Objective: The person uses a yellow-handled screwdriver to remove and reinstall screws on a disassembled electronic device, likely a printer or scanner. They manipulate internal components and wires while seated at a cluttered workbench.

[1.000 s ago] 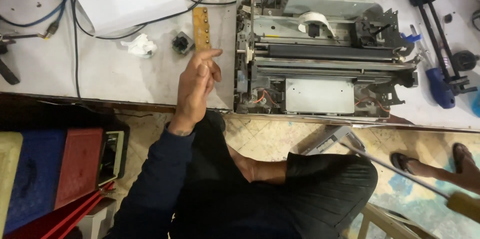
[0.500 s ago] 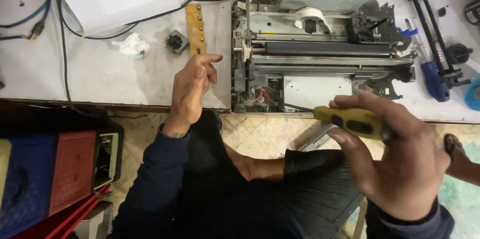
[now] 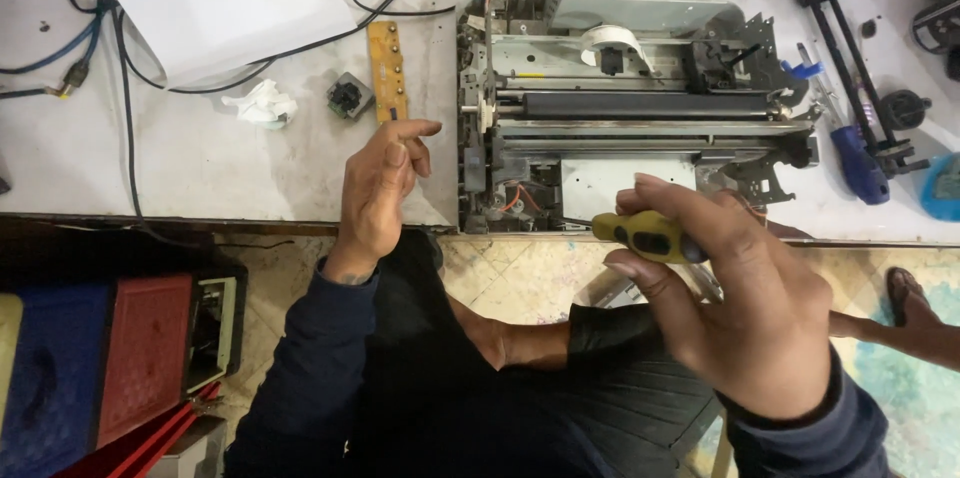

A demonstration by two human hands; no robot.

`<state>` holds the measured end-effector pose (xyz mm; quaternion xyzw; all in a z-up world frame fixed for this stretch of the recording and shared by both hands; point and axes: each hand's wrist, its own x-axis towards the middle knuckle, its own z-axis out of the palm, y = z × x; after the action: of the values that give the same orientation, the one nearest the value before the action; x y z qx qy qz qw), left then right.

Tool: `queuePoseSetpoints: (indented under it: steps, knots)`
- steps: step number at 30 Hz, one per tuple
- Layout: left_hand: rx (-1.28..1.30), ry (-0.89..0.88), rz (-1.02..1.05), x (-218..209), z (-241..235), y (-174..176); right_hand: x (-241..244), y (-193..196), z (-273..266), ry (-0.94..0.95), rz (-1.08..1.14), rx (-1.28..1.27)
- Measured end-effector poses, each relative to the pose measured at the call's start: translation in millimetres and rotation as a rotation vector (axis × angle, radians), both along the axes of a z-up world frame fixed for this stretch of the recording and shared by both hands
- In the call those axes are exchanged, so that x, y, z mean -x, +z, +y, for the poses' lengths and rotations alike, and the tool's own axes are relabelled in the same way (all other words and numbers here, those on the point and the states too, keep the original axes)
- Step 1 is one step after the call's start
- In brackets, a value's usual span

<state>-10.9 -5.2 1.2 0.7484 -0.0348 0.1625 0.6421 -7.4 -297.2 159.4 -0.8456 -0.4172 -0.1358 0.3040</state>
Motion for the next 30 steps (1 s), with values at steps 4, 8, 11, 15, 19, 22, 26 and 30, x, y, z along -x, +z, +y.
queuePoseSetpoints:
  steps: [4, 8, 11, 15, 19, 22, 26, 30]
  knots:
    - [0.023, -0.003, 0.000, -0.1, -0.5, 0.0, 1.5, 0.7, -1.0, 0.003, -0.051, 0.018]
    - [0.038, -0.013, 0.005, -0.2, 0.4, -2.1, 1.3, 1.2, -2.4, -0.002, -0.051, 0.022]
    - [0.020, -0.016, 0.005, 0.9, 0.5, -2.1, 0.7, 1.2, 1.1, -0.017, -0.016, 0.011]
    - [-0.009, -0.005, 0.000, 1.8, 0.8, -0.5, 0.9, -0.3, 2.5, -0.027, -0.030, 0.008]
    - [0.024, -0.019, 0.007, 0.8, 0.5, -0.3, 0.4, 1.9, 5.8, -0.027, -0.056, 0.016]
    - [0.052, -0.029, -0.004, 0.8, -0.2, -1.2, -1.9, 4.5, 14.4, -0.026, -0.093, 0.018]
    - [0.298, -0.023, 0.006, -0.6, 3.7, -32.0, 1.8, 14.3, 33.6, -0.027, -0.178, -0.006]
    - [0.207, -0.001, 0.046, 2.2, -0.7, -17.1, 1.2, -3.6, 44.9, -0.200, -0.415, 0.016]
